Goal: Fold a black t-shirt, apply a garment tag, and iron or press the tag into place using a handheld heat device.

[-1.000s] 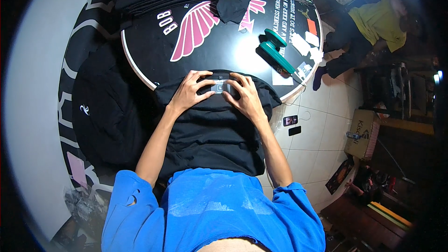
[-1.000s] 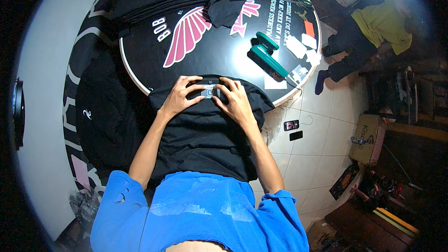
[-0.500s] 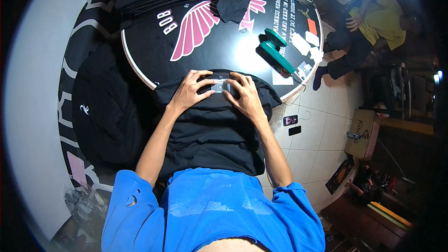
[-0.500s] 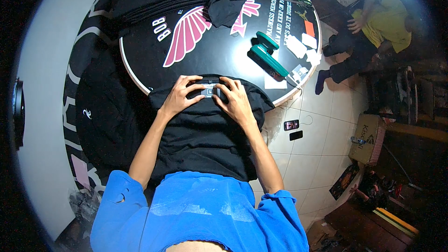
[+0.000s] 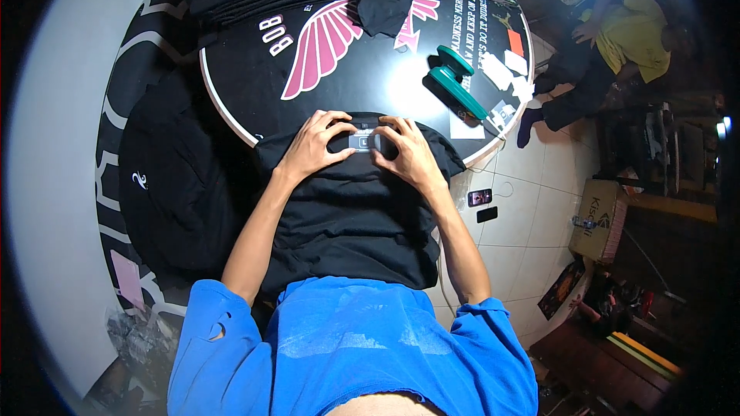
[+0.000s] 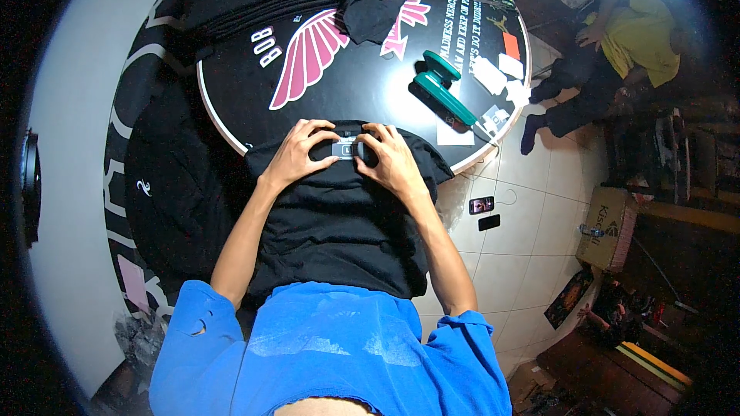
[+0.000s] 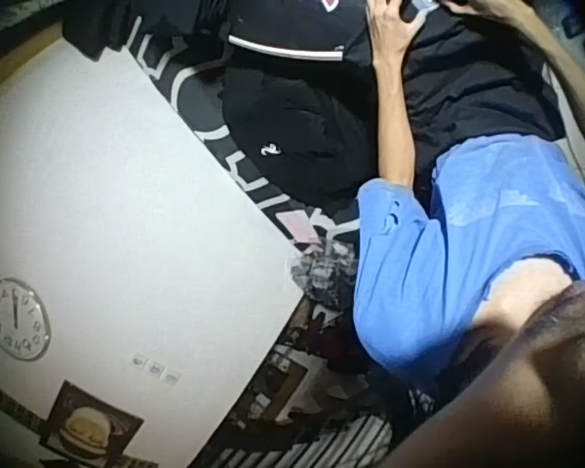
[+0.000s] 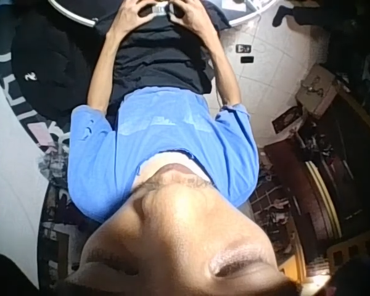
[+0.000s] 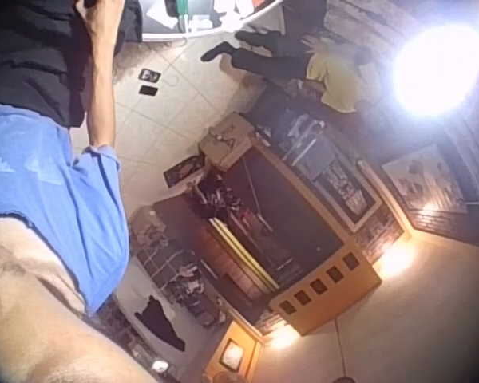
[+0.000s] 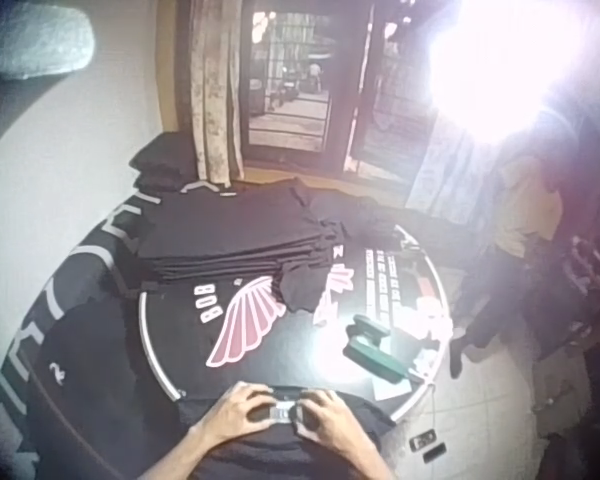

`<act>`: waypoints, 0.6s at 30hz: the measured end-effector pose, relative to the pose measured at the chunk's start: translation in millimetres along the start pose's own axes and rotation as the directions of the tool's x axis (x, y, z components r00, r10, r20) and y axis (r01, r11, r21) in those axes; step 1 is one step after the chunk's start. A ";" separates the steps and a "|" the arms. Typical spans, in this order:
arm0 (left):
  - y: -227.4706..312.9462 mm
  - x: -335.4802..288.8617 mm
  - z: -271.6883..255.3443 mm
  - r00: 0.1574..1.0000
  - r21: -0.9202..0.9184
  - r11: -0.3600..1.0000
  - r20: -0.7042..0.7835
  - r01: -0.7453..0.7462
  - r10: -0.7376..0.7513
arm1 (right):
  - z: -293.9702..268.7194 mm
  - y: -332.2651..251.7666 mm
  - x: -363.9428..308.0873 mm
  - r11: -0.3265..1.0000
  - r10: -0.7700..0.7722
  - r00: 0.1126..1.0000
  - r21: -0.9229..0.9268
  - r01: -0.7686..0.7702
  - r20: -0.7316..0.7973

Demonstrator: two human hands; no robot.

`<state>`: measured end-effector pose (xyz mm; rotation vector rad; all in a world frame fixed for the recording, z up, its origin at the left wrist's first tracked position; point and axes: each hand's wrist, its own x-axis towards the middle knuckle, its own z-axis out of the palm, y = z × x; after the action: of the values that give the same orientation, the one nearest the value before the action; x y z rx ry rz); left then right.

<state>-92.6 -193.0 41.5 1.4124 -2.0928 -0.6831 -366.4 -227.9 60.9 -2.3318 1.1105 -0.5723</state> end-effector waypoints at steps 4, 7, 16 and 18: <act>-1.8 2.5 -1.8 1.000 0.018 1.000 0.025 0.009 -0.009 | -8.0 3.6 7.1 1.000 0.004 0.998 0.013 -0.004 0.067; -2.8 4.6 -3.2 0.999 0.006 1.000 0.045 0.007 -0.007 | -9.9 6.5 9.4 1.000 -0.023 0.997 0.018 0.021 0.075; -5.4 4.0 -4.9 0.998 0.019 1.000 0.066 0.020 -0.021 | -9.1 5.3 8.1 0.999 -0.023 0.998 0.045 0.020 0.058; -5.1 4.0 -4.4 0.998 0.014 1.000 0.061 0.026 -0.027 | -8.7 6.6 8.4 0.998 -0.027 0.998 0.051 0.025 0.055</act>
<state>-87.5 -198.9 41.9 1.4461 -2.1325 -0.7333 -370.3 -240.4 65.2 -2.3082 1.0302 -0.5346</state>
